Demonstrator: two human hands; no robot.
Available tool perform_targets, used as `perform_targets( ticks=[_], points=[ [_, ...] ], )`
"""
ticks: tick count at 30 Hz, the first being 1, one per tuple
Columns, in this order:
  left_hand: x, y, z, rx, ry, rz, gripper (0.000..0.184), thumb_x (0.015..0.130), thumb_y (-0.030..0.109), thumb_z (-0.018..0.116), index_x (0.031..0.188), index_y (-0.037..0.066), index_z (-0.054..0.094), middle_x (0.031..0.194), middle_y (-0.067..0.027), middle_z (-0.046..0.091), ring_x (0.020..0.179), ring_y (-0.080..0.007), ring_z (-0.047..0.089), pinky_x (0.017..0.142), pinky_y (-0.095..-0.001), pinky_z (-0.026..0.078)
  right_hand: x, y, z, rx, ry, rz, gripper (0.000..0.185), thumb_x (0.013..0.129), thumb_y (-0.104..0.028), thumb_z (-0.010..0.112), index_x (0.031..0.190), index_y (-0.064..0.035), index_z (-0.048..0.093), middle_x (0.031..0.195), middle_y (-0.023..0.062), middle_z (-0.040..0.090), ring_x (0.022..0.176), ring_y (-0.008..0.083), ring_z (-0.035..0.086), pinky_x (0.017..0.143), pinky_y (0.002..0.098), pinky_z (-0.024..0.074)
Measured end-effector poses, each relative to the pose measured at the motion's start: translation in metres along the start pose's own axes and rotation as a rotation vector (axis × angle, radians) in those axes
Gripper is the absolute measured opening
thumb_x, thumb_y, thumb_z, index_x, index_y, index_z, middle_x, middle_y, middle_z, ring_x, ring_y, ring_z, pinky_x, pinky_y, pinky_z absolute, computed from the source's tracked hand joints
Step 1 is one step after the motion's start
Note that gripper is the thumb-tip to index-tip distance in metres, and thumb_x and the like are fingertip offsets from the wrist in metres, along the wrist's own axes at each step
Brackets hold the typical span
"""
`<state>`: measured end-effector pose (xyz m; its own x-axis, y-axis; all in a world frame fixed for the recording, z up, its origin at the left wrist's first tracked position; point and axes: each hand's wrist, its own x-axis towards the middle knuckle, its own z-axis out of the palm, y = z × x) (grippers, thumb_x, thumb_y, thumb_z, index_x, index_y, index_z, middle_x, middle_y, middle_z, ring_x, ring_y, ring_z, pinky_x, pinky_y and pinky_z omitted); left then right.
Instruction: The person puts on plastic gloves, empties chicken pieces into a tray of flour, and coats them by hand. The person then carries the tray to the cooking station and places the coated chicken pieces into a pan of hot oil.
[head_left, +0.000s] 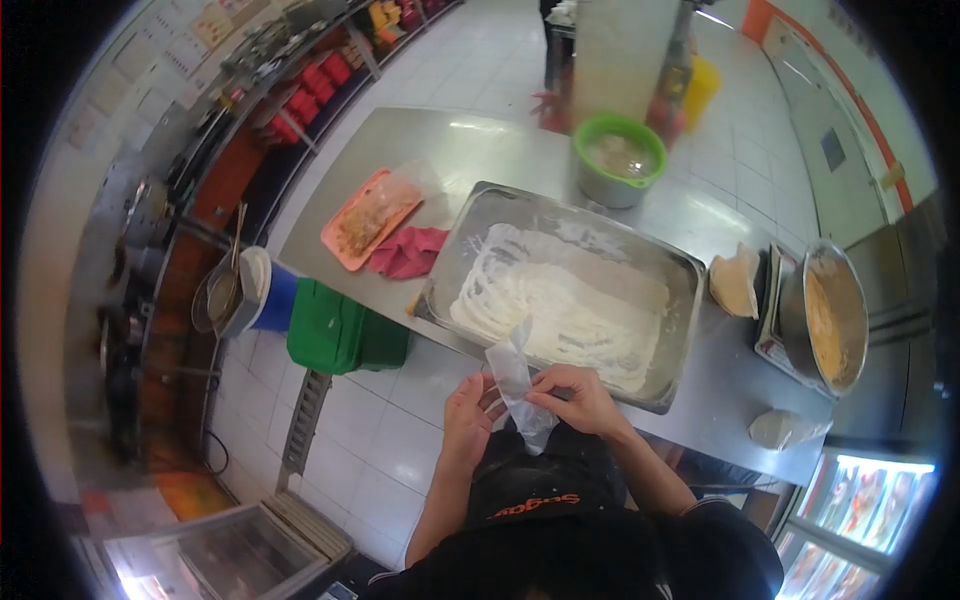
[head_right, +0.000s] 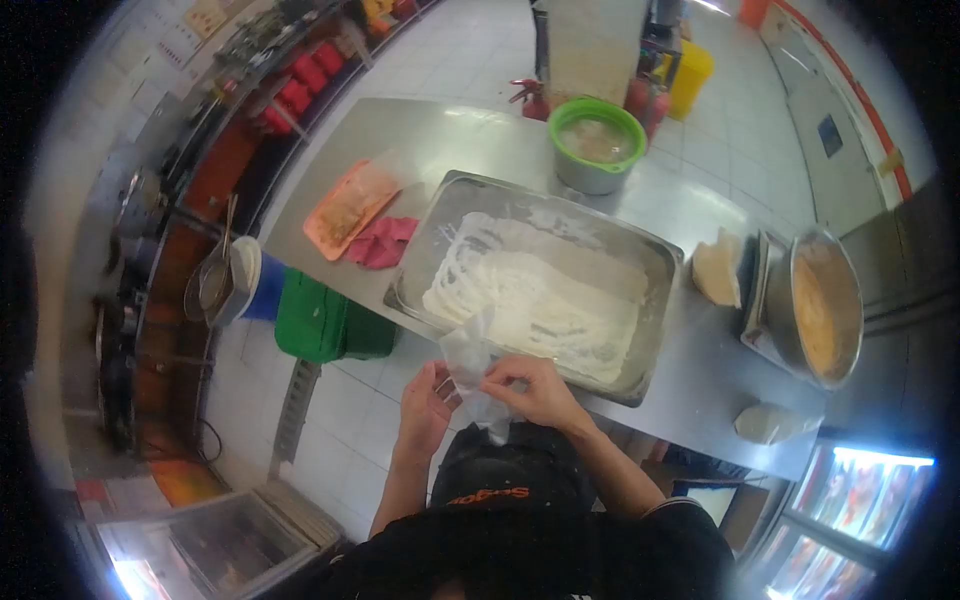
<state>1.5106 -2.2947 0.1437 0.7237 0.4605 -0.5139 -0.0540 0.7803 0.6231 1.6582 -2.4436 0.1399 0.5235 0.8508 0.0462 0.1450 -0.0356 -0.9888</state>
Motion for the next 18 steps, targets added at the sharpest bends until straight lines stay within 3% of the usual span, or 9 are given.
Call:
perform_targets(
  ticks=[5, 7, 10, 13, 17, 18],
  points=[
    [0.016, 0.029, -0.026, 0.204, 0.111, 0.148, 0.017, 0.093, 0.010, 0.069, 0.107, 0.003, 0.065, 0.103, -0.0070, 0.071, 0.091, -0.0159, 0.068, 0.080, -0.0316, 0.055, 0.030, 0.004, 0.025, -0.048, -0.152, 0.002, 0.013, 0.086, -0.011, 0.076, 0.093, -0.0008, 0.072, 0.090, 0.0080, 0.071, 0.080, 0.0132, 0.065, 0.072, 0.0283, 0.0523],
    [0.023, 0.042, -0.041, 0.226, 0.102, 0.166, 0.015, 0.091, 0.007, 0.071, 0.105, 0.002, 0.067, 0.100, -0.0074, 0.072, 0.087, -0.0159, 0.069, 0.077, -0.0307, 0.056, 0.042, -0.006, 0.040, 0.008, -0.094, 0.138, 0.014, 0.087, -0.010, 0.076, 0.096, -0.0004, 0.071, 0.091, 0.0072, 0.071, 0.081, 0.0127, 0.065, 0.074, 0.0290, 0.0526],
    [0.029, 0.059, -0.064, 0.241, 0.093, 0.133, 0.013, 0.087, 0.002, 0.073, 0.099, 0.002, 0.069, 0.093, -0.0077, 0.073, 0.081, -0.0152, 0.069, 0.074, -0.0293, 0.056, 0.057, -0.014, 0.077, 0.238, 0.064, 0.127, 0.014, 0.087, -0.008, 0.076, 0.096, 0.0006, 0.070, 0.091, 0.0061, 0.070, 0.081, 0.0120, 0.065, 0.076, 0.0280, 0.0526],
    [0.043, 0.078, -0.093, 0.341, -0.092, 0.111, 0.013, 0.087, 0.003, 0.074, 0.099, 0.004, 0.068, 0.092, -0.0072, 0.072, 0.081, -0.0143, 0.068, 0.073, -0.0287, 0.055, 0.073, -0.013, 0.113, 0.200, 0.081, 0.145, 0.020, 0.088, -0.010, 0.075, 0.101, 0.0021, 0.068, 0.089, 0.0044, 0.070, 0.085, 0.0121, 0.066, 0.077, 0.0281, 0.0530],
    [0.062, 0.128, -0.121, 0.251, -0.226, 0.039, 0.005, 0.091, 0.003, 0.070, 0.093, 0.006, 0.066, 0.091, -0.0036, 0.070, 0.083, -0.0119, 0.066, 0.077, -0.0283, 0.054, 0.085, 0.007, 0.161, 0.304, 0.214, 0.131, 0.024, 0.090, -0.009, 0.074, 0.109, 0.0014, 0.066, 0.093, 0.0041, 0.070, 0.084, 0.0114, 0.066, 0.077, 0.0280, 0.0528],
    [0.069, 0.138, -0.132, 0.161, -0.277, 0.016, 0.004, 0.093, 0.003, 0.067, 0.093, 0.007, 0.065, 0.093, -0.0027, 0.069, 0.087, -0.0115, 0.065, 0.080, -0.0284, 0.054, 0.087, 0.009, 0.172, 0.372, 0.373, 0.132, 0.022, 0.091, -0.009, 0.072, 0.110, 0.0000, 0.065, 0.094, 0.0040, 0.070, 0.084, 0.0110, 0.065, 0.077, 0.0278, 0.0525]
  ],
)
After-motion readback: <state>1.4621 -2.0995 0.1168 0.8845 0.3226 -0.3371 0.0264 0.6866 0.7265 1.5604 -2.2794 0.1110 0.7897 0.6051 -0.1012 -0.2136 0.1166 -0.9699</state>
